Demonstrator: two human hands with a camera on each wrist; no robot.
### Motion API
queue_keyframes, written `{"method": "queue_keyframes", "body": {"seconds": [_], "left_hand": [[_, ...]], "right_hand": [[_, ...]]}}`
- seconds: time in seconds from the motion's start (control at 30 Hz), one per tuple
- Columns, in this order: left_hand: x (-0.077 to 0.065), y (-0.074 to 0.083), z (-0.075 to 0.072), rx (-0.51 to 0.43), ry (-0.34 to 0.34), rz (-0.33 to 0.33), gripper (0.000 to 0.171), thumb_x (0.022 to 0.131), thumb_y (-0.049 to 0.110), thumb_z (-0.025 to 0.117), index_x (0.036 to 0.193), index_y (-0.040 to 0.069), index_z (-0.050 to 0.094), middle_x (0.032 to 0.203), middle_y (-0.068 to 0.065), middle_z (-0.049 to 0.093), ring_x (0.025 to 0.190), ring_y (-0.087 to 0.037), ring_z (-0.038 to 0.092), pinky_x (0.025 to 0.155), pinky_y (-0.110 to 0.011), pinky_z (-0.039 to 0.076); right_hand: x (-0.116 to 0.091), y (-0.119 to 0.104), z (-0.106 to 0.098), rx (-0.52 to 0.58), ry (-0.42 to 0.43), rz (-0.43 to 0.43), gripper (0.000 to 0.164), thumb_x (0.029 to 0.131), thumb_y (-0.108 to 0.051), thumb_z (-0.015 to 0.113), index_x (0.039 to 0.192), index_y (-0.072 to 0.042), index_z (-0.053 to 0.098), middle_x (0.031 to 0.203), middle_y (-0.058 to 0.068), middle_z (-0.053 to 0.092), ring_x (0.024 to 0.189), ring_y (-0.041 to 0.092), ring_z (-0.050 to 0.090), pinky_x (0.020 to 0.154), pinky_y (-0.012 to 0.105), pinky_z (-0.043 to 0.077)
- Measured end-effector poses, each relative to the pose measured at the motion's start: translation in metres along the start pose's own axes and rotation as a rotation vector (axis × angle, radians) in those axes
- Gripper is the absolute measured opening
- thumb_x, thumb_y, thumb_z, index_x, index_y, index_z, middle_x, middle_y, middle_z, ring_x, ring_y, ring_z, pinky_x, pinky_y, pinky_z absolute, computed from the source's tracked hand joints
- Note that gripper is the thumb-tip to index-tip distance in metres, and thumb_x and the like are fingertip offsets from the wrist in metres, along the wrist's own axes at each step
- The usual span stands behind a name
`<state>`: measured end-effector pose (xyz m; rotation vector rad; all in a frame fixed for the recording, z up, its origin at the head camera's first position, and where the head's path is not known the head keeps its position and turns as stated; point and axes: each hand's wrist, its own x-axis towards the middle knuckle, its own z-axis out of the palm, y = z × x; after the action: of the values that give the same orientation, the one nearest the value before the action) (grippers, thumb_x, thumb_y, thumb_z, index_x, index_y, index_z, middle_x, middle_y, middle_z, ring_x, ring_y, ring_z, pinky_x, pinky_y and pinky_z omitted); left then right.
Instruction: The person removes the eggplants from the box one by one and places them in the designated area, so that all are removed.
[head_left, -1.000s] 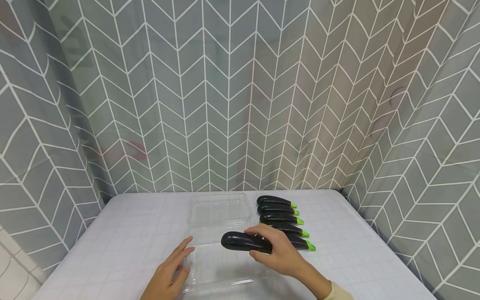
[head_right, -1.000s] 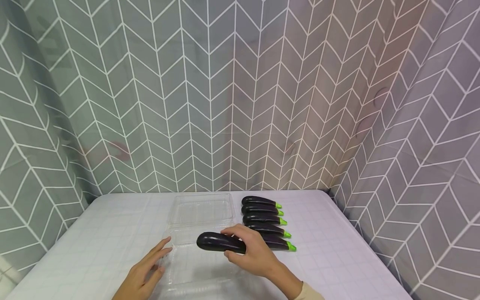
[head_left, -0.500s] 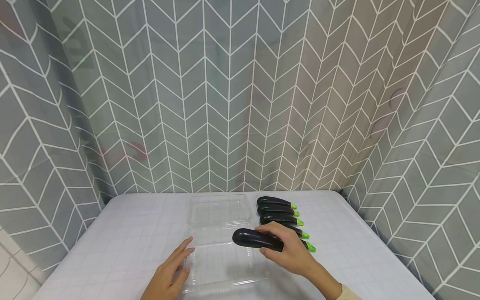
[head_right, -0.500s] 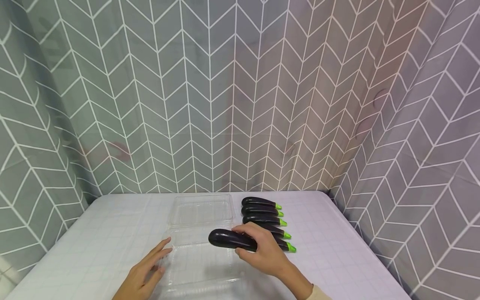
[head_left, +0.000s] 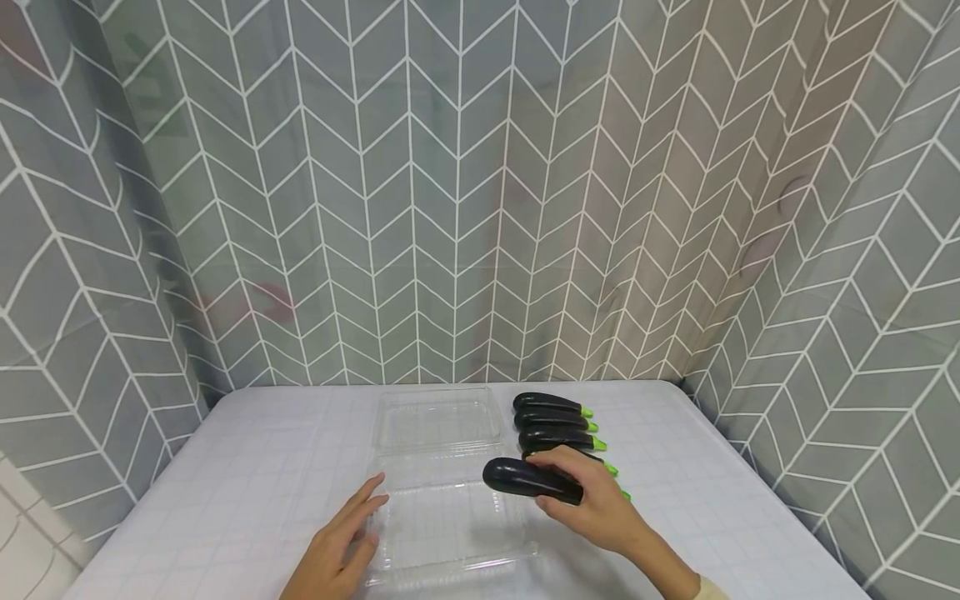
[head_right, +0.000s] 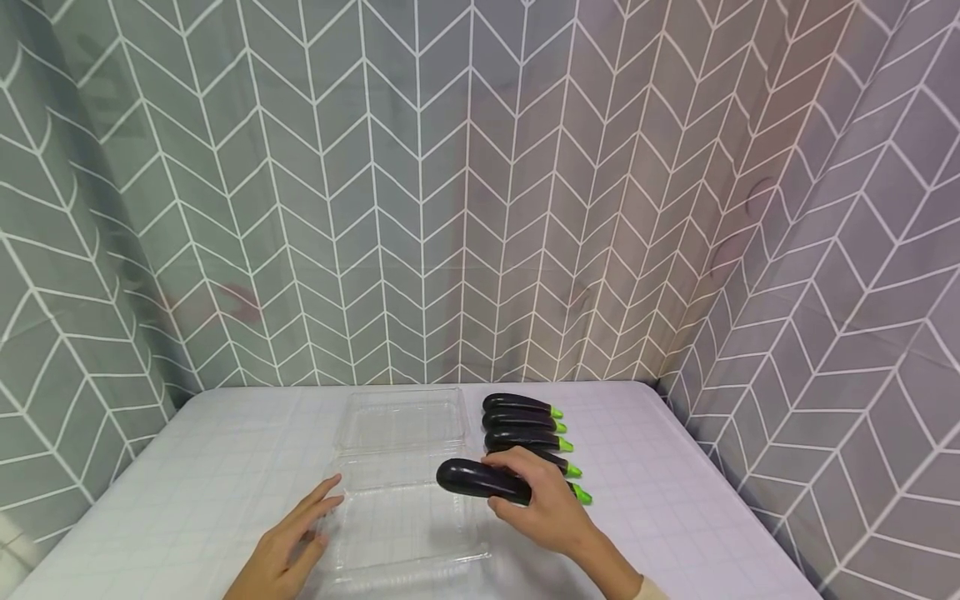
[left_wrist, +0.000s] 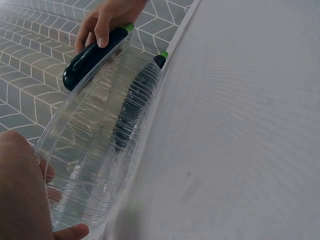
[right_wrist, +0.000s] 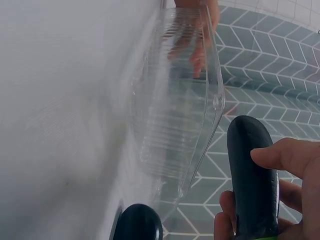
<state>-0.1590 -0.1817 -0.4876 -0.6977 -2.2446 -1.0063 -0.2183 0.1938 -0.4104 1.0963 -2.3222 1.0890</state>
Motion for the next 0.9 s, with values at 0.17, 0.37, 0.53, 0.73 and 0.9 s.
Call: {"method": "queue_keyframes", "body": {"seconds": [0.17, 0.37, 0.53, 0.73, 0.9], "left_hand": [[0.000, 0.000, 0.000, -0.008, -0.002, 0.002, 0.048, 0.085, -0.011, 0.069, 0.132, -0.006, 0.063, 0.152, -0.022, 0.050, 0.125, -0.044, 0.058, 0.078, -0.036, 0.061], [0.000, -0.001, -0.001, -0.007, -0.003, 0.009, 0.048, 0.085, -0.011, 0.069, 0.133, -0.006, 0.063, 0.152, -0.023, 0.050, 0.125, -0.044, 0.059, 0.077, -0.036, 0.061], [0.000, -0.002, -0.001, -0.010, -0.001, 0.009, 0.049, 0.085, -0.011, 0.069, 0.133, -0.006, 0.063, 0.153, -0.022, 0.050, 0.126, -0.044, 0.057, 0.077, -0.035, 0.061], [0.000, -0.001, -0.001, -0.015, 0.001, 0.015, 0.048, 0.085, -0.010, 0.069, 0.133, -0.006, 0.063, 0.151, -0.024, 0.051, 0.127, -0.041, 0.058, 0.077, -0.036, 0.061], [-0.001, -0.003, 0.001, -0.016, 0.003, 0.016, 0.048, 0.085, -0.010, 0.069, 0.133, -0.006, 0.063, 0.152, -0.023, 0.051, 0.128, -0.040, 0.058, 0.077, -0.036, 0.061]], "right_hand": [[-0.004, 0.004, -0.002, -0.026, 0.015, -0.002, 0.053, 0.079, -0.005, 0.086, 0.127, -0.021, 0.070, 0.122, -0.011, 0.069, 0.107, 0.012, 0.066, 0.088, 0.032, 0.054], [-0.005, 0.007, -0.004, -0.030, 0.018, -0.022, 0.052, 0.079, -0.004, 0.086, 0.127, -0.019, 0.071, 0.121, -0.008, 0.070, 0.107, 0.014, 0.067, 0.088, 0.032, 0.053], [-0.007, 0.009, -0.007, -0.033, 0.026, -0.041, 0.051, 0.080, -0.005, 0.087, 0.127, -0.018, 0.070, 0.119, -0.005, 0.071, 0.105, 0.016, 0.067, 0.088, 0.031, 0.052], [-0.013, 0.017, -0.008, -0.064, 0.037, -0.049, 0.050, 0.079, -0.006, 0.087, 0.125, -0.018, 0.070, 0.116, -0.008, 0.071, 0.101, 0.013, 0.066, 0.086, 0.030, 0.052], [-0.017, 0.020, -0.010, -0.061, 0.043, -0.045, 0.050, 0.079, -0.006, 0.087, 0.125, -0.018, 0.070, 0.115, -0.008, 0.071, 0.101, 0.014, 0.067, 0.087, 0.028, 0.051]]}}
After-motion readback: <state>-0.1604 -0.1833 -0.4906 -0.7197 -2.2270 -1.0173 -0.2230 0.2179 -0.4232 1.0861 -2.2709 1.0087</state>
